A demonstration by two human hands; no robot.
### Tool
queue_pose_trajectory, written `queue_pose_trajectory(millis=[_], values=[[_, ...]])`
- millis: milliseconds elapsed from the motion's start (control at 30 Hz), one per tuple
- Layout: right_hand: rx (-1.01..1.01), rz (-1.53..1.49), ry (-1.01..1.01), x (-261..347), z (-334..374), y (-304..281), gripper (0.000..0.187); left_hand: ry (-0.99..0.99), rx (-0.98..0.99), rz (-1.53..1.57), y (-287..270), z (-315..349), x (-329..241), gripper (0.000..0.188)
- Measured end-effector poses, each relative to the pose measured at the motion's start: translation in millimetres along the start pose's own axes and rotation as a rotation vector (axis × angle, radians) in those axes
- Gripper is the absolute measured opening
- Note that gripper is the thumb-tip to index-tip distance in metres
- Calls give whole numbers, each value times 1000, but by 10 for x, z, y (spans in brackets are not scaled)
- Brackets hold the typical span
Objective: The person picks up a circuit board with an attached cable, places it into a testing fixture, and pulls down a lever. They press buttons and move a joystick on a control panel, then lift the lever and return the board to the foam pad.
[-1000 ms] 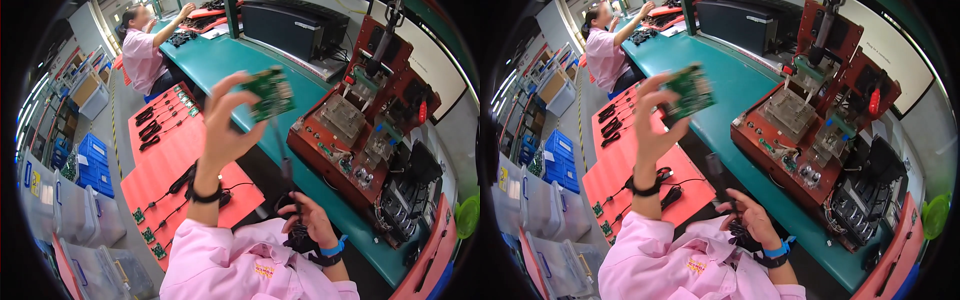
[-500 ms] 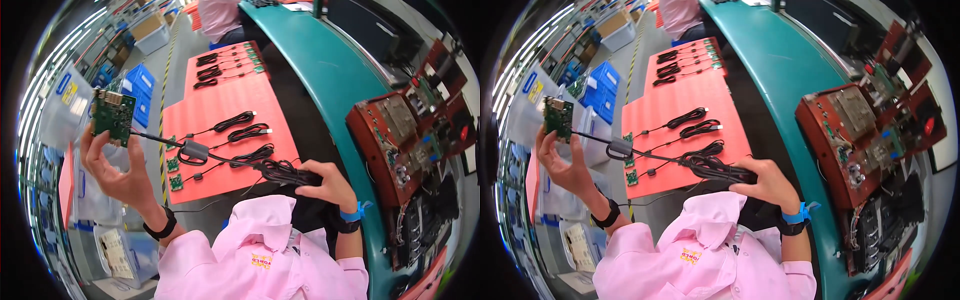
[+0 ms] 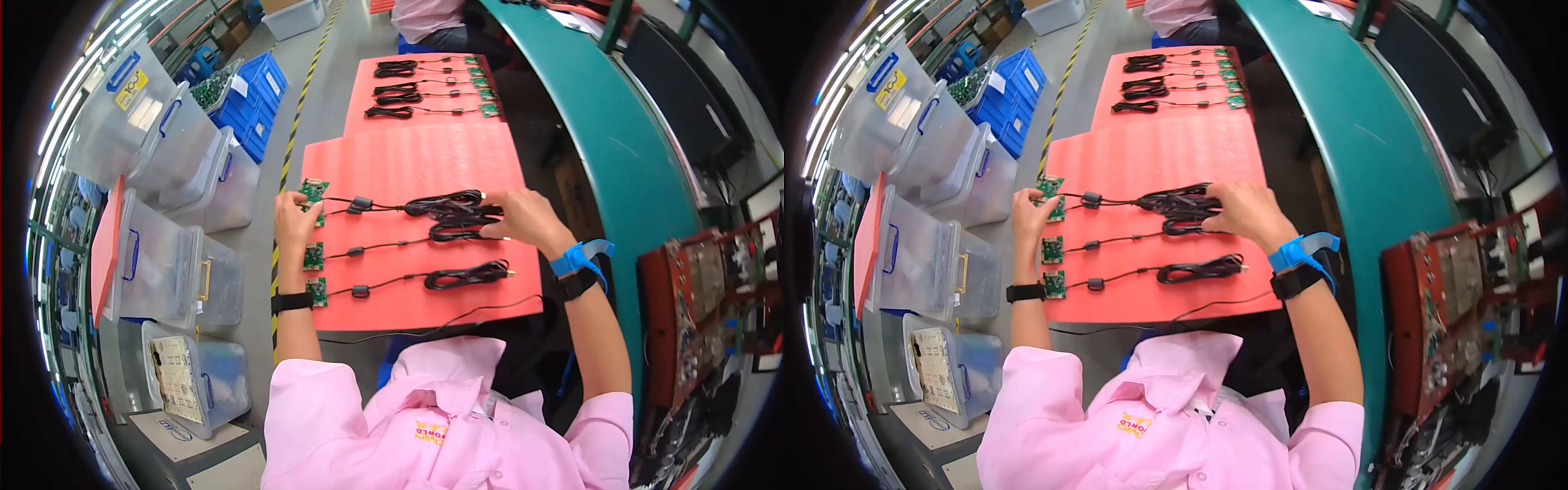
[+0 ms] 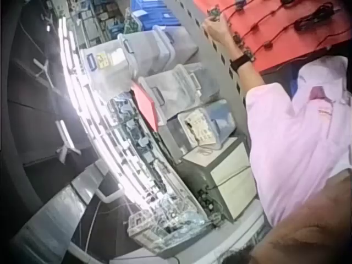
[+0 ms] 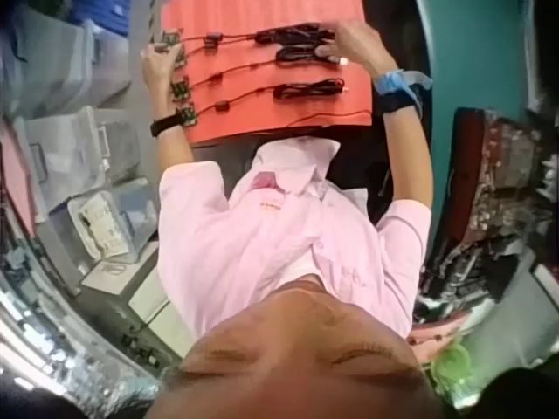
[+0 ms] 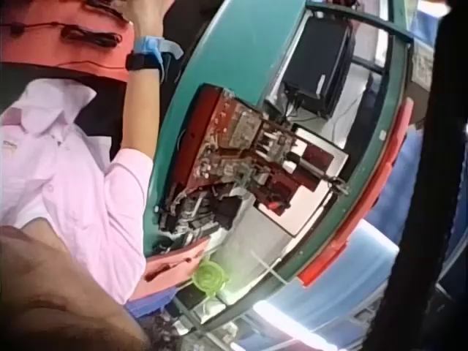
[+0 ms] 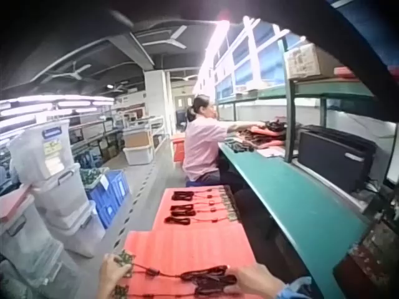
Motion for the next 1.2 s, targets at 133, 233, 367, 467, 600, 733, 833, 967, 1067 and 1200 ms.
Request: queue_pose_trajectory(millis=[133,233,367,467,600,733,833,967,1067,1200], values=[[0,134,80,-242,-604,178,41,-119,61,-41,345,-188,208,35],[-30,164,60,-316,-911,296,42,-211,7,-50,535,-271,371,35],[-129,81,11,-570,-1067,563,40,-226,-142,-84,782,-282,503,36],[-207,-11,33,-811,-1100,818,35,-265,7,-114,1060,-229,650,36],[-241,-72,66,-978,-1038,897,38,-239,25,-147,1053,-256,656,37],[-67,-21,151,-878,-1120,870,45,-249,-15,-150,1010,-244,675,36],[-110,-51,176,-908,-1054,788,43,-242,37,-162,1072,-266,716,38],[-321,-230,182,-981,-913,768,39,-167,19,-289,984,-226,534,39],[-466,-236,180,-1103,-685,684,34,-32,97,-253,908,-227,164,40],[-505,-214,226,-1167,-246,563,28,245,483,-60,857,0,-846,42]])
Point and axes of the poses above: each hand's wrist, its own z-axis away from the middle knuckle, its own y-axis out of the palm, x = y × z, the point moved 7 cm from there along -z, towards the middle knuckle, and after that the axes turned 2 degrees about -z, right-handed, at the moved point
